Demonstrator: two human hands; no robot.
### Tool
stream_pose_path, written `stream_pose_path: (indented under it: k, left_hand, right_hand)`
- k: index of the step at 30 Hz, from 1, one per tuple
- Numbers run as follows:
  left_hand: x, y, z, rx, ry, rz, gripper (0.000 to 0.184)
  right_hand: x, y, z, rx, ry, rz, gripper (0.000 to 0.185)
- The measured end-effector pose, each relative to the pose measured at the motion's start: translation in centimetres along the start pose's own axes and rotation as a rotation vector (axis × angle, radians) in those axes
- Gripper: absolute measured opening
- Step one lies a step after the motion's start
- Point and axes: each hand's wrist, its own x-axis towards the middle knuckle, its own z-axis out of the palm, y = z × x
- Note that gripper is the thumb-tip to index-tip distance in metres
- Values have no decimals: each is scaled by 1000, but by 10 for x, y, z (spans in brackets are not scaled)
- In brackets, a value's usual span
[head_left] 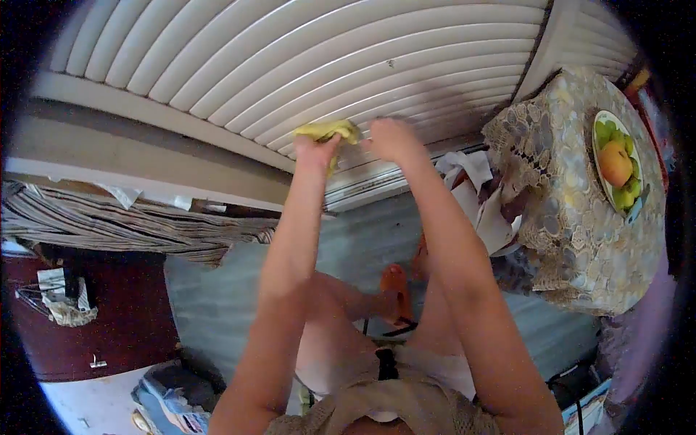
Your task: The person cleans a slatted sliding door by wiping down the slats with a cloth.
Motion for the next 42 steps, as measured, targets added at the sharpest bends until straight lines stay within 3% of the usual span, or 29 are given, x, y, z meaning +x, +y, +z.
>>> stream_pose_path:
  k: [5,7,9,12,15,17,18,19,20,22,23,24,27,28,29,32,33,36,39,42]
  left_hand:
    - [-47,23,125,949,-139,32,42]
    - [-50,24,140,1096,-165,14,40]
    - [-53,25,138,1038,-124,-4,39]
    - [-46,24,94,571,-13,12,51]
    - [-27,46,30,339,-97,-48,50]
    - [-31,57,22,32,44,-239,49]
    - [-31,58,19,-71,97,-299,49]
    - [-26,53,21,421,1,-170,48]
    - [-23,47,21,908,-98,-32,48]
    - [-35,37,71,554,114,-107,51]
    - [-23,24,73,271,110,-116,53]
    - [-23,18,86,273,110,-114,53]
    - [-32,13,135,1201,-266,-11,55]
    - [-27,3,143,1201,-262,-10,55]
    - [-21,-6,152,386,-94,-231,55]
    - [17,-29,89,925,-237,-25,58]
    - [2,-21,81,887,-210,7,57]
    - [-26,14,49,598,-60,-156,49]
    - [-1,16,-23,-251,227,-355,44]
    - [-3,13,-33,-255,291,-306,44]
  right_hand:
    - [2,38,-14,83,69,93,38]
    - [2,50,-20,112,112,171,43]
    - [0,56,-30,135,111,213,45]
    - [1,69,-34,202,143,267,47]
    - [1,77,-40,329,211,334,50]
    - [10,86,-36,412,244,385,53]
    - [22,88,-35,665,386,479,55]
    - [28,90,-32,919,528,570,57]
    - [28,95,-27,922,526,572,57]
    - [10,77,-45,1846,610,673,57]
    - [12,78,-44,1848,610,672,57]
    - [14,79,-42,1831,632,674,54]
    - [18,82,-37,1779,651,646,49]
    - [18,83,-36,1741,653,616,46]
    - [18,85,-36,1741,649,617,46]
    - [14,93,-40,1793,626,644,41]
    - [14,97,-41,1811,630,643,38]
    - [15,108,-37,1843,639,626,34]
    - [16,104,-33,1836,665,600,31]
    - [17,96,-33,1765,693,596,28]
